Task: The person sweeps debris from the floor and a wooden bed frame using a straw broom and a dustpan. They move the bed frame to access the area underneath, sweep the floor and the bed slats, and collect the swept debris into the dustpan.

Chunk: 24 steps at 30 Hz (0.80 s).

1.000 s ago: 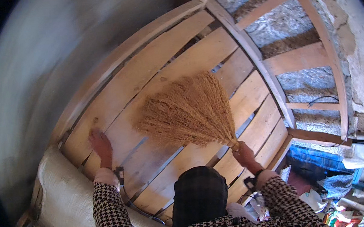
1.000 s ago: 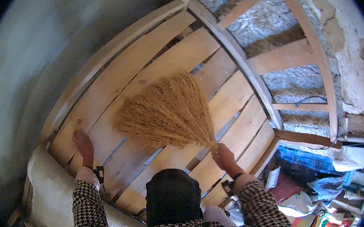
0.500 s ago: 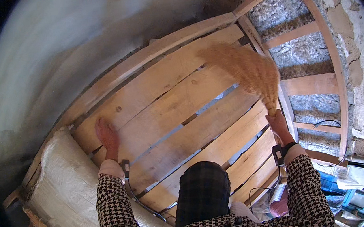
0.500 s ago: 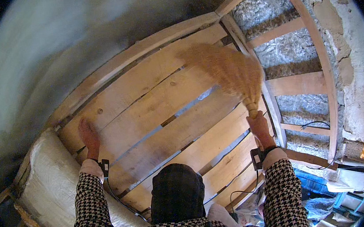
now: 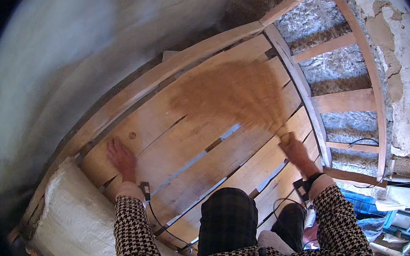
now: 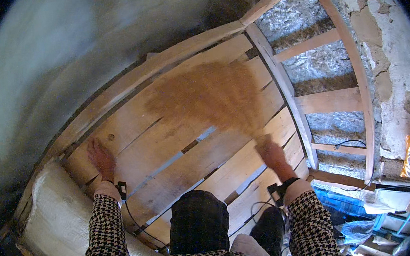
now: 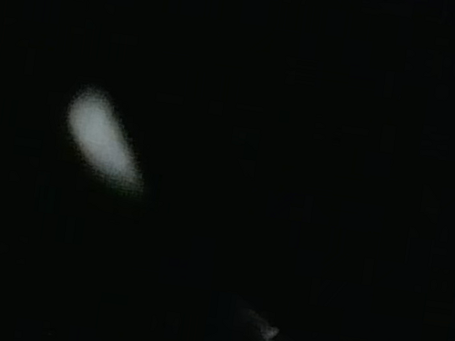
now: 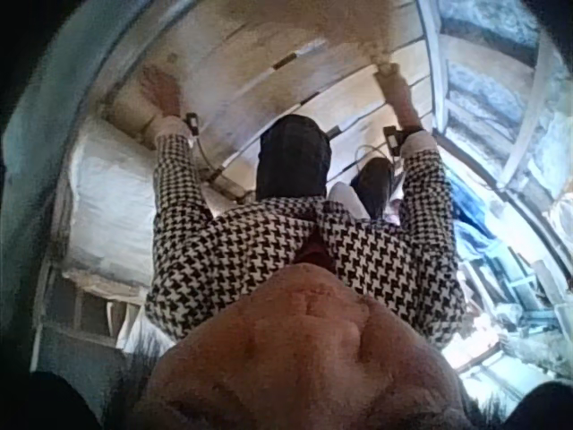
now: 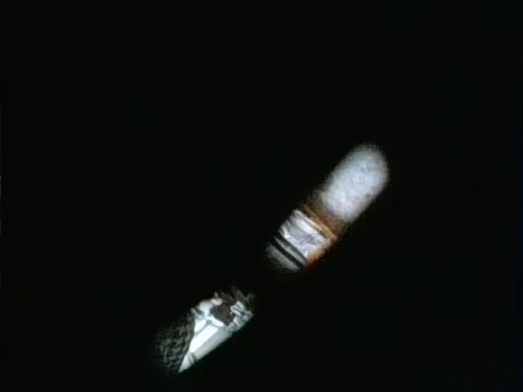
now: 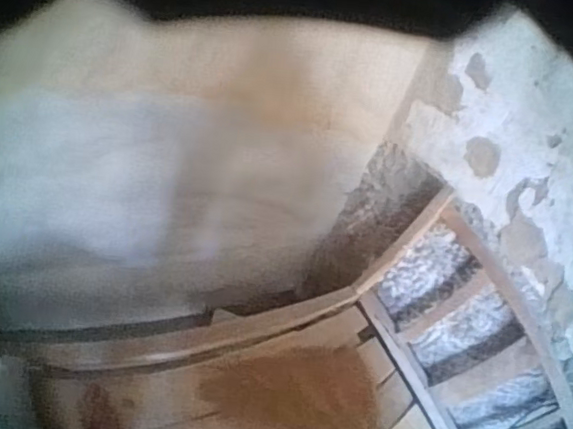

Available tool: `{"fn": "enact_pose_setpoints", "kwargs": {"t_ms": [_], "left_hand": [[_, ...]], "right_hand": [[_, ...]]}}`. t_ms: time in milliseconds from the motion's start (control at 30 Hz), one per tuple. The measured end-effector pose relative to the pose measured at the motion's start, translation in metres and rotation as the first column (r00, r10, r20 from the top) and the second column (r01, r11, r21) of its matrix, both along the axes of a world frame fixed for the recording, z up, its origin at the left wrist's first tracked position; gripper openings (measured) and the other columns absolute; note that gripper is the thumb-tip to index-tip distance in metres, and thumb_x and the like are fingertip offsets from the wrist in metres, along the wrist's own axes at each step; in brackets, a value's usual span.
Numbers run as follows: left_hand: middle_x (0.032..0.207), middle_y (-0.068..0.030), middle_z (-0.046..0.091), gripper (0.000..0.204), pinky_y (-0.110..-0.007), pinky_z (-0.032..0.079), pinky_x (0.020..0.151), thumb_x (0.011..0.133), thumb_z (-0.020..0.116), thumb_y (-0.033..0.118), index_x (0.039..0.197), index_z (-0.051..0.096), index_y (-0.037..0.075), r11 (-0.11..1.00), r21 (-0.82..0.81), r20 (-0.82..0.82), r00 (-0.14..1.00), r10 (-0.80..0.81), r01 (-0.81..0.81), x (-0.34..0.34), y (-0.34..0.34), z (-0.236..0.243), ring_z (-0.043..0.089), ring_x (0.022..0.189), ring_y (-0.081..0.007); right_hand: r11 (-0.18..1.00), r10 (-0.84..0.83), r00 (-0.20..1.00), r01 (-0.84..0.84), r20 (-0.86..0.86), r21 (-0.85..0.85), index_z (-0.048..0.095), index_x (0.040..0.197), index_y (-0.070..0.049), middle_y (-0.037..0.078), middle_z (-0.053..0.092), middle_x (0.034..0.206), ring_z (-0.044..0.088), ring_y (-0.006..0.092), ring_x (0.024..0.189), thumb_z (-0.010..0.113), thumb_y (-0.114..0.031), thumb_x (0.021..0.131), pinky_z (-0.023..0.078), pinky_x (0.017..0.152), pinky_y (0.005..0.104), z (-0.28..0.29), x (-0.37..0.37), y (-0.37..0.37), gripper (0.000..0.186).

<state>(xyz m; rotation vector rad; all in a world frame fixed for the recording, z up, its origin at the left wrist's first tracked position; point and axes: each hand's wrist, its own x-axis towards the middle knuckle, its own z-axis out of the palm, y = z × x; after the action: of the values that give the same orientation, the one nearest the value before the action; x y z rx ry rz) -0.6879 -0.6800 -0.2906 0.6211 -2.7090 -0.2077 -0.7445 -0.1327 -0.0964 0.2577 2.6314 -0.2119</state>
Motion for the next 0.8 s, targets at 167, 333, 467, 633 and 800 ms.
{"fn": "enact_pose_setpoints", "kwargs": {"t_ms": [167, 333, 467, 633, 800], "left_hand": [[0.130, -0.0109, 0.043, 0.035, -0.046, 0.033, 0.097, 0.088, 0.048, 0.019, 0.123, 0.047, 0.011, 0.999, 0.024, 0.082, 0.996, 0.023, -0.025, 0.001, 0.000, 0.001, 0.038, 0.121, -0.0321], [0.130, -0.0115, 0.043, 0.035, -0.045, 0.032, 0.098, 0.086, 0.048, 0.011, 0.122, 0.047, 0.009, 1.000, 0.029, -0.017, 1.000, 0.010, -0.009, 0.001, 0.004, 0.007, 0.038, 0.122, -0.0324], [0.131, -0.0124, 0.042, 0.035, -0.046, 0.031, 0.099, 0.086, 0.049, 0.007, 0.121, 0.047, 0.008, 0.994, 0.104, -0.018, 1.000, -0.019, 0.021, -0.002, 0.005, 0.007, 0.038, 0.122, -0.0326], [0.132, -0.0128, 0.042, 0.035, -0.047, 0.030, 0.099, 0.086, 0.049, 0.008, 0.121, 0.047, 0.007, 0.998, 0.056, 0.030, 0.999, 0.013, -0.015, -0.001, 0.005, 0.010, 0.037, 0.123, -0.0330], [0.133, -0.0144, 0.041, 0.035, -0.048, 0.029, 0.099, 0.085, 0.050, 0.009, 0.120, 0.047, 0.006, 0.999, 0.049, 0.080, 0.997, 0.006, -0.010, -0.001, 0.006, 0.015, 0.036, 0.123, -0.0342]], "right_hand": [[0.880, -0.473, 0.815, 0.416, -0.334, -0.229, 0.047, 0.094, 0.002, 0.018, 0.059, 0.075, 0.060, 0.0271, 0.053, 0.063, -0.030, 0.081, 0.049, 0.046, 0.0367, -0.003, -0.027, 0.057, 0.038], [0.901, -0.425, 0.840, 0.355, -0.338, -0.250, 0.045, 0.092, -0.001, 0.012, 0.054, 0.066, 0.055, 0.0198, 0.048, 0.065, -0.029, 0.081, 0.046, 0.041, 0.0336, -0.033, -0.017, 0.060, 0.036], [0.739, -0.610, 0.785, 0.516, -0.105, -0.433, 0.044, 0.093, -0.003, 0.006, 0.051, 0.062, 0.050, 0.0150, 0.043, 0.065, -0.028, 0.082, 0.046, 0.037, 0.0291, -0.070, -0.020, 0.049, 0.034], [0.724, -0.631, 0.771, 0.548, -0.082, -0.418, 0.045, 0.096, -0.004, 0.006, 0.052, 0.064, 0.051, 0.0151, 0.046, 0.066, -0.027, 0.081, 0.045, 0.040, 0.0295, -0.072, -0.019, 0.054, 0.034], [0.880, -0.408, 0.897, 0.336, -0.172, -0.334, 0.044, 0.110, -0.002, 0.017, 0.058, 0.078, 0.054, 0.0243, 0.067, 0.065, -0.020, 0.082, 0.047, 0.059, 0.0390, -0.002, 0.014, 0.041, 0.039]]}}
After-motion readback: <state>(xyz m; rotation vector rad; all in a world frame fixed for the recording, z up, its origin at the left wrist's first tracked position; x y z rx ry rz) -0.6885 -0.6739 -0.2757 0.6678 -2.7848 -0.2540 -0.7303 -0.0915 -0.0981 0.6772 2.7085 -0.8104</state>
